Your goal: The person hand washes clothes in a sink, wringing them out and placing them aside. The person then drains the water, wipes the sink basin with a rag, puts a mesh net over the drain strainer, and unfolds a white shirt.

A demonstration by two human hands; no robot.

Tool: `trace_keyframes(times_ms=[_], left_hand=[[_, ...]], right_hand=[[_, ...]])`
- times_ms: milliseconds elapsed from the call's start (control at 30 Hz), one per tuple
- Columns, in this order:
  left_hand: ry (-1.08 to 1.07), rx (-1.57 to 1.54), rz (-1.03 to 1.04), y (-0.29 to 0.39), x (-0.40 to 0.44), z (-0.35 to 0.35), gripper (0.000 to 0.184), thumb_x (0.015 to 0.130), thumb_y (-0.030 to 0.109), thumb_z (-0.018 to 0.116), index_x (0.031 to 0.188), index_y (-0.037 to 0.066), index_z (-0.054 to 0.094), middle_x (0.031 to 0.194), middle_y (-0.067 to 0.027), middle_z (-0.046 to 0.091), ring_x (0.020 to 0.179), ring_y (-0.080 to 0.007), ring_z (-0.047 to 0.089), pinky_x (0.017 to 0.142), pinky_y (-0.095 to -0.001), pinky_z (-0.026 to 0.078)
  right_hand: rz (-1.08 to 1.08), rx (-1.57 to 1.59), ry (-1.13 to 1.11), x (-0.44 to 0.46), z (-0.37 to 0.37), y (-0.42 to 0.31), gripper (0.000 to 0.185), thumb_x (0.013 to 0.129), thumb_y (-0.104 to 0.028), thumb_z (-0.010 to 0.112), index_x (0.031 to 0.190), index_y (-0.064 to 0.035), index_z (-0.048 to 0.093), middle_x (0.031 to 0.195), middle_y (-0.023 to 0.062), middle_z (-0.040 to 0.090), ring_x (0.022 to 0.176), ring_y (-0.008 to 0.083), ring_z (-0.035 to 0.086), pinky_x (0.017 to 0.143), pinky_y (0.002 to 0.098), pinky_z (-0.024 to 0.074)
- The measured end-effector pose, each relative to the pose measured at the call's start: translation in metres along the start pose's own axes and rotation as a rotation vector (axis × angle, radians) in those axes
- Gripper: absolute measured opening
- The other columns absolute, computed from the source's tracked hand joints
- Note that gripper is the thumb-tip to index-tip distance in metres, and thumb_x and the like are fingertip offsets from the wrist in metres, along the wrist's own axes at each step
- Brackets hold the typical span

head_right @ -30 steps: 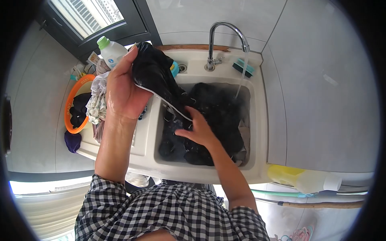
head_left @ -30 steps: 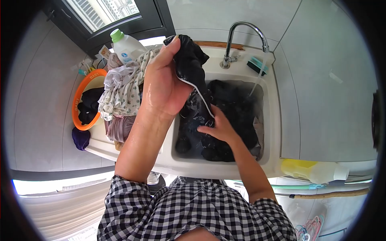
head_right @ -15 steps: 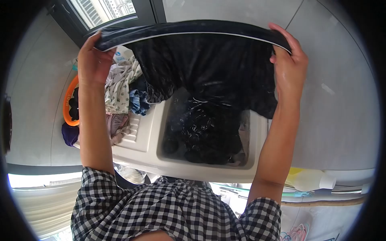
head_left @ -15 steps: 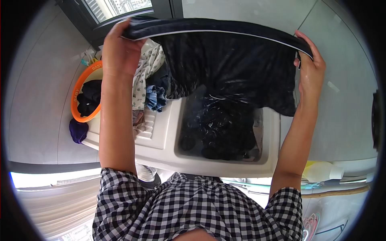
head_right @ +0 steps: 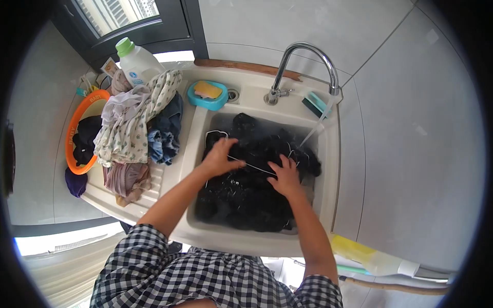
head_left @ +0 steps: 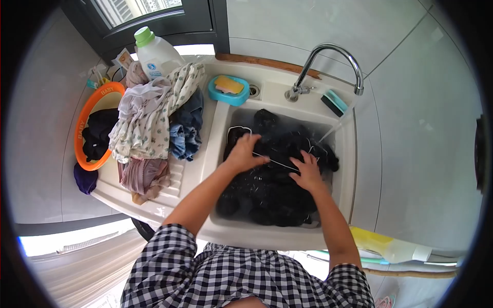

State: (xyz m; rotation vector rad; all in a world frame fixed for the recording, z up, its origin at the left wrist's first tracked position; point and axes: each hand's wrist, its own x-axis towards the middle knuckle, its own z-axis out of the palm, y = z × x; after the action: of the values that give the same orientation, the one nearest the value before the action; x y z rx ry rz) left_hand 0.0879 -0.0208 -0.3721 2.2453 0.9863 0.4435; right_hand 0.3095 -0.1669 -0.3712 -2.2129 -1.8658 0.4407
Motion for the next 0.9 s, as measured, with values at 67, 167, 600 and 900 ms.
trace_keyframes(times_ms=[67,167,600,900], left_hand=[[-0.080,0.185,-0.041,-0.002,0.001,0.023,0.078,0.070,0.047,0.073,0.128,0.005,0.043,0.120,-0.0234,0.049,0.114,-0.0396,0.047,0.096,-0.0419,0.040],[-0.143,0.064,-0.265,-0.023,0.011,0.050,0.078,0.075,0.050,0.067,0.131,0.003,0.040,0.127,-0.0267,0.045,0.118,-0.0413,0.046,0.098,-0.0433,0.039],[-0.244,0.338,-0.227,-0.028,0.006,0.009,0.045,0.068,0.039,0.073,0.097,0.005,0.067,0.098,-0.0191,0.065,0.095,-0.0349,0.061,0.085,-0.0416,0.048],[-0.033,0.101,0.062,0.127,0.038,-0.216,0.050,0.064,0.038,0.081,0.090,-0.001,0.065,0.077,-0.0131,0.064,0.073,-0.0196,0.060,0.069,-0.0330,0.048]], right_hand=[[0.088,0.086,-0.027,0.025,0.021,0.020,0.038,0.074,-0.030,0.071,0.111,-0.0236,0.063,0.136,0.0117,0.038,0.126,0.0396,0.032,0.098,0.0512,0.0367],[0.234,0.126,-0.026,0.052,0.053,0.036,0.036,0.076,-0.032,0.069,0.109,-0.0187,0.064,0.137,0.0123,0.037,0.127,0.0405,0.031,0.099,0.0527,0.0357],[-0.079,0.369,0.055,0.069,0.026,0.059,0.027,0.084,-0.024,0.062,0.073,-0.0004,0.057,0.067,0.0070,0.056,0.065,0.0174,0.053,0.062,0.0346,0.0445],[0.093,0.980,0.431,0.044,-0.229,-0.072,0.025,0.085,-0.029,0.065,0.086,-0.0040,0.062,0.067,-0.0042,0.047,0.061,0.0055,0.041,0.053,0.0237,0.0358]])
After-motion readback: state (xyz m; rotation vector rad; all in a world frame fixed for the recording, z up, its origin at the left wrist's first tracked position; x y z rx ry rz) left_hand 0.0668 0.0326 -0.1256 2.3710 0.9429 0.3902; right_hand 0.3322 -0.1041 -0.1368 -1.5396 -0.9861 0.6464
